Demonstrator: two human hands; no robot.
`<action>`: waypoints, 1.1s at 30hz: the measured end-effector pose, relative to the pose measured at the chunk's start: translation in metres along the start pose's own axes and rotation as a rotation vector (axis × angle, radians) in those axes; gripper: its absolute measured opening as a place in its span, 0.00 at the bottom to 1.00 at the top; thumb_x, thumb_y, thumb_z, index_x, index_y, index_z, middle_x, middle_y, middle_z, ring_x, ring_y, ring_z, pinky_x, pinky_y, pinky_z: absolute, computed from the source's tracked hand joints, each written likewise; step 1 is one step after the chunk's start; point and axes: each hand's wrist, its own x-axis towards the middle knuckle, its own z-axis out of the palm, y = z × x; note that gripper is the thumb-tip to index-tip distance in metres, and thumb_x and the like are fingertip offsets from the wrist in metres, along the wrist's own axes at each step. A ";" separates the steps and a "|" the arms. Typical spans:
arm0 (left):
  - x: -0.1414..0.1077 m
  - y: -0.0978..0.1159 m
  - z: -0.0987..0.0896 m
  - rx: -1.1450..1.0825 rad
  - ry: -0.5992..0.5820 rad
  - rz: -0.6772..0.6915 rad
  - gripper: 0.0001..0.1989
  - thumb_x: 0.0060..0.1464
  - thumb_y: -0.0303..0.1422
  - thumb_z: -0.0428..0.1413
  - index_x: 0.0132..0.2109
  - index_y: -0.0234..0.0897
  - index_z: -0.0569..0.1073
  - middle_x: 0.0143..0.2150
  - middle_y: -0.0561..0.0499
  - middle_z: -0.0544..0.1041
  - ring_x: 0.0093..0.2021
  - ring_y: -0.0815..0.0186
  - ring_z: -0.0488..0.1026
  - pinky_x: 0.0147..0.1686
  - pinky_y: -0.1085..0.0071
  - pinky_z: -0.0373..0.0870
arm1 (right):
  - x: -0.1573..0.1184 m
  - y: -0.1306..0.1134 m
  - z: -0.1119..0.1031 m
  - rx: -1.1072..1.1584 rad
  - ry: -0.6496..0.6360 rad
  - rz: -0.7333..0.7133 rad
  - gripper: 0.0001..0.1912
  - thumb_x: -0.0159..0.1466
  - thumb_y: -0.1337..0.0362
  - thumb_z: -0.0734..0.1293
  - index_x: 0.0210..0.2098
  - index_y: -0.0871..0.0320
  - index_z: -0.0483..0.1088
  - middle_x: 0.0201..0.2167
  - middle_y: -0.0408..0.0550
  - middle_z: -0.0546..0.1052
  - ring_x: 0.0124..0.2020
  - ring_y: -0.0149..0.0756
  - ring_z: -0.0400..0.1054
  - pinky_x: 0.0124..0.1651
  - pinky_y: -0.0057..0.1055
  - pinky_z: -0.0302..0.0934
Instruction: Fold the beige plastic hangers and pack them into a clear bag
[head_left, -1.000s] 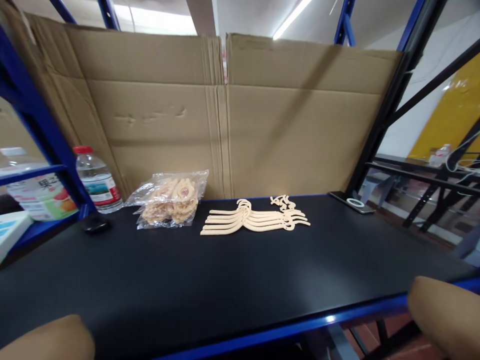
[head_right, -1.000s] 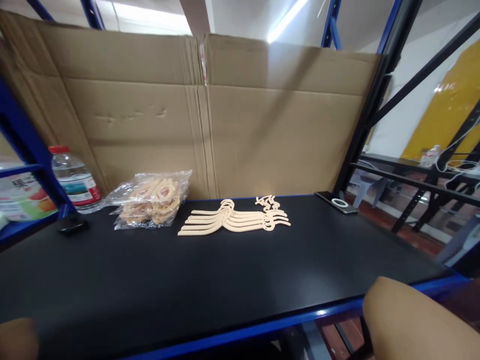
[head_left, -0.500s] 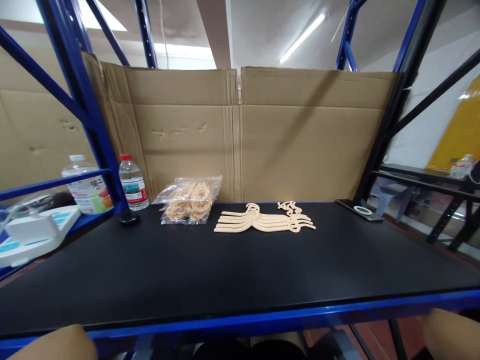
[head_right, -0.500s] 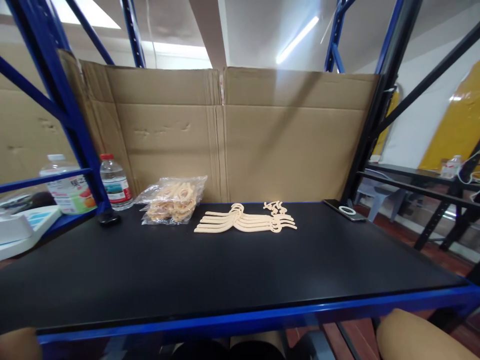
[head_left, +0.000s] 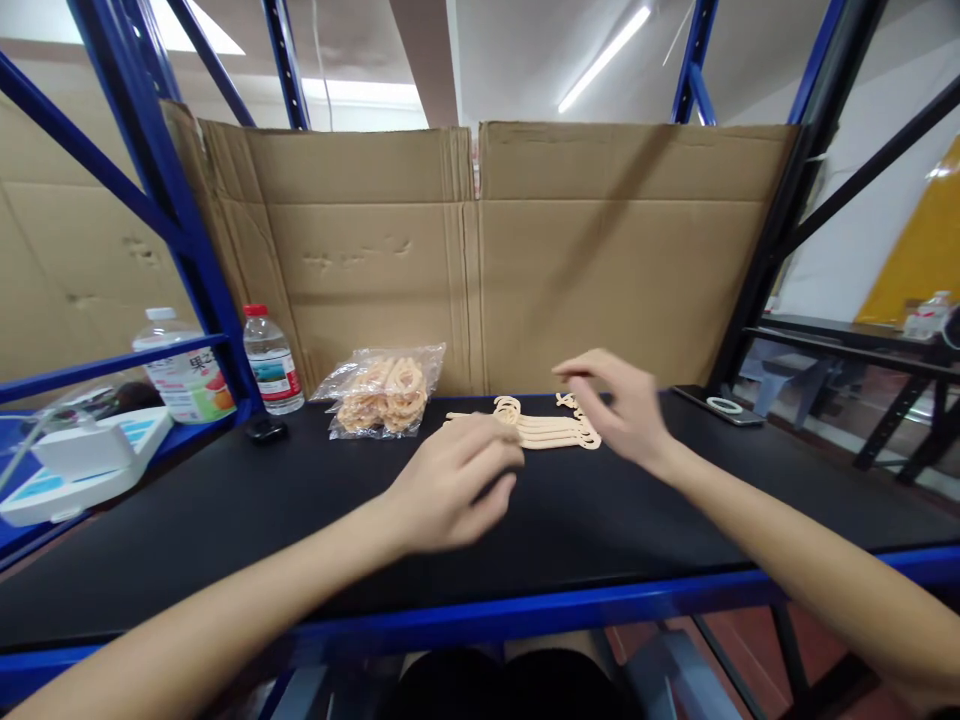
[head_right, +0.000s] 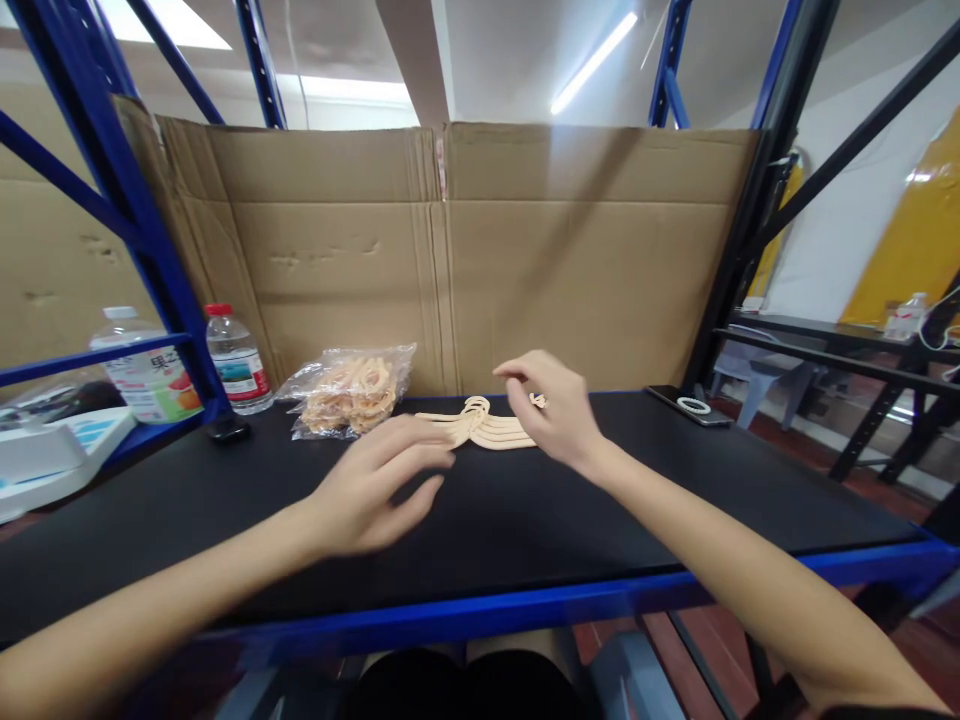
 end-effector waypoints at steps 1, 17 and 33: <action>0.003 -0.010 0.010 0.013 -0.101 -0.049 0.18 0.60 0.37 0.48 0.56 0.36 0.65 0.57 0.42 0.67 0.56 0.57 0.65 0.55 0.58 0.63 | 0.001 0.005 0.011 -0.025 -0.102 0.037 0.20 0.69 0.55 0.53 0.50 0.60 0.68 0.48 0.55 0.72 0.49 0.42 0.66 0.52 0.40 0.60; 0.012 -0.080 0.100 0.054 -0.641 -0.505 0.34 0.60 0.51 0.33 0.67 0.36 0.48 0.68 0.43 0.46 0.67 0.54 0.43 0.61 0.50 0.43 | -0.033 0.063 0.079 -0.198 -0.732 0.295 0.42 0.65 0.41 0.44 0.63 0.71 0.52 0.63 0.63 0.55 0.63 0.50 0.48 0.62 0.41 0.44; 0.020 -0.079 0.111 0.097 -0.538 -0.528 0.32 0.61 0.48 0.37 0.65 0.33 0.52 0.67 0.41 0.51 0.66 0.51 0.47 0.60 0.48 0.46 | -0.026 0.093 0.082 -0.200 -0.589 0.256 0.29 0.68 0.50 0.51 0.59 0.63 0.61 0.59 0.56 0.63 0.60 0.43 0.56 0.60 0.35 0.50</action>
